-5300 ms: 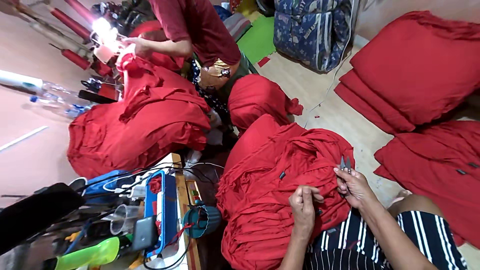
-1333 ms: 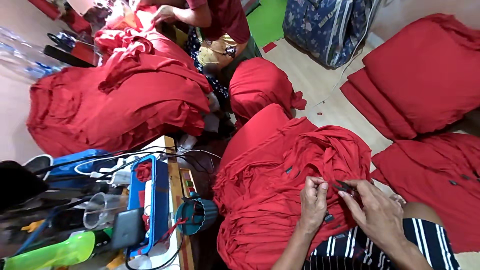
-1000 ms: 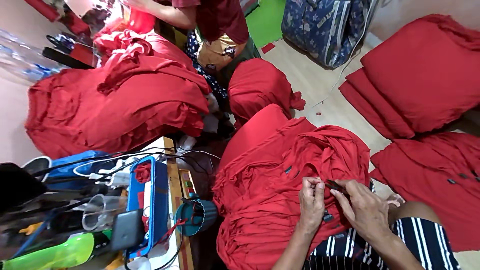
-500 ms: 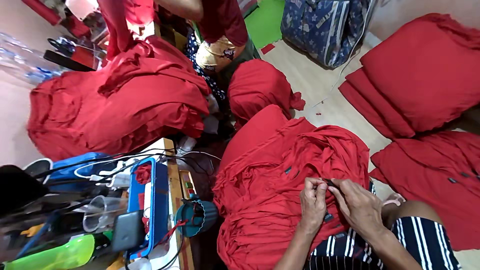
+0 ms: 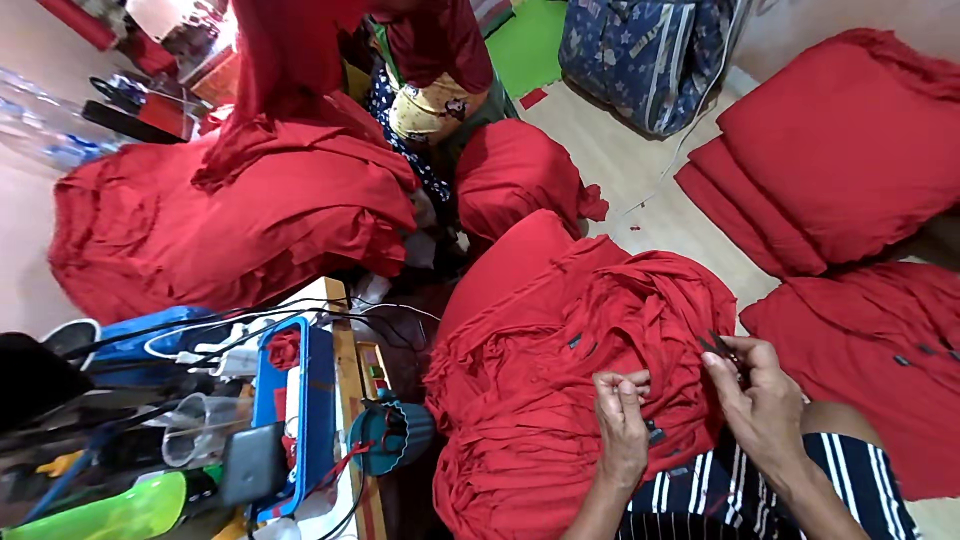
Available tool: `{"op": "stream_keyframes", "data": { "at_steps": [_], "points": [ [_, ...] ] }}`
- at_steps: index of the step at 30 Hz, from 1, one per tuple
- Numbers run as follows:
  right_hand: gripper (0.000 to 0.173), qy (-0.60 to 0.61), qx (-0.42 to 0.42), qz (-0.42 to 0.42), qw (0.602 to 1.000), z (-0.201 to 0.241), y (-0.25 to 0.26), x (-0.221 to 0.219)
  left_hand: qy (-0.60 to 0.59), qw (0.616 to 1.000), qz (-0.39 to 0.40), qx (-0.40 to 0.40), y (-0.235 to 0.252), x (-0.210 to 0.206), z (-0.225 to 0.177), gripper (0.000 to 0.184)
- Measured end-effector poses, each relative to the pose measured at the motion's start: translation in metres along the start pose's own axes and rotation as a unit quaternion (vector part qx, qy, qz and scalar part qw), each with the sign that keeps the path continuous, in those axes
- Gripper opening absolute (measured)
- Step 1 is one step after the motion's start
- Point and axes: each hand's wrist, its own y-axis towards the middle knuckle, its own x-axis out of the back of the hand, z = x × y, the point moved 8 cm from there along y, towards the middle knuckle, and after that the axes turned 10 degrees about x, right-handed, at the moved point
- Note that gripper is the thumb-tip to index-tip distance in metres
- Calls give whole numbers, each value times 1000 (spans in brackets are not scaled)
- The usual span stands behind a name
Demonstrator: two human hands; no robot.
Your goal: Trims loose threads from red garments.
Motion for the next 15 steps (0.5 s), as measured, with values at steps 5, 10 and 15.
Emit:
{"op": "stream_keyframes", "data": {
  "at_steps": [5, 10, 15],
  "points": [
    [41, 16, 2, 30, 999, 8, -1, -12, 2, 999, -18, -36, -15, 1, -1, 37],
    [49, -19, 49, 89, 995, 25, 17, -21, 115, 983, -8, -139, -28, -10, -7, 31],
    [36, -166, 2, 359, 918, 56, 42, -61, 258, 938, -33, -230, -38, -22, -14, 23]
  ]
}}
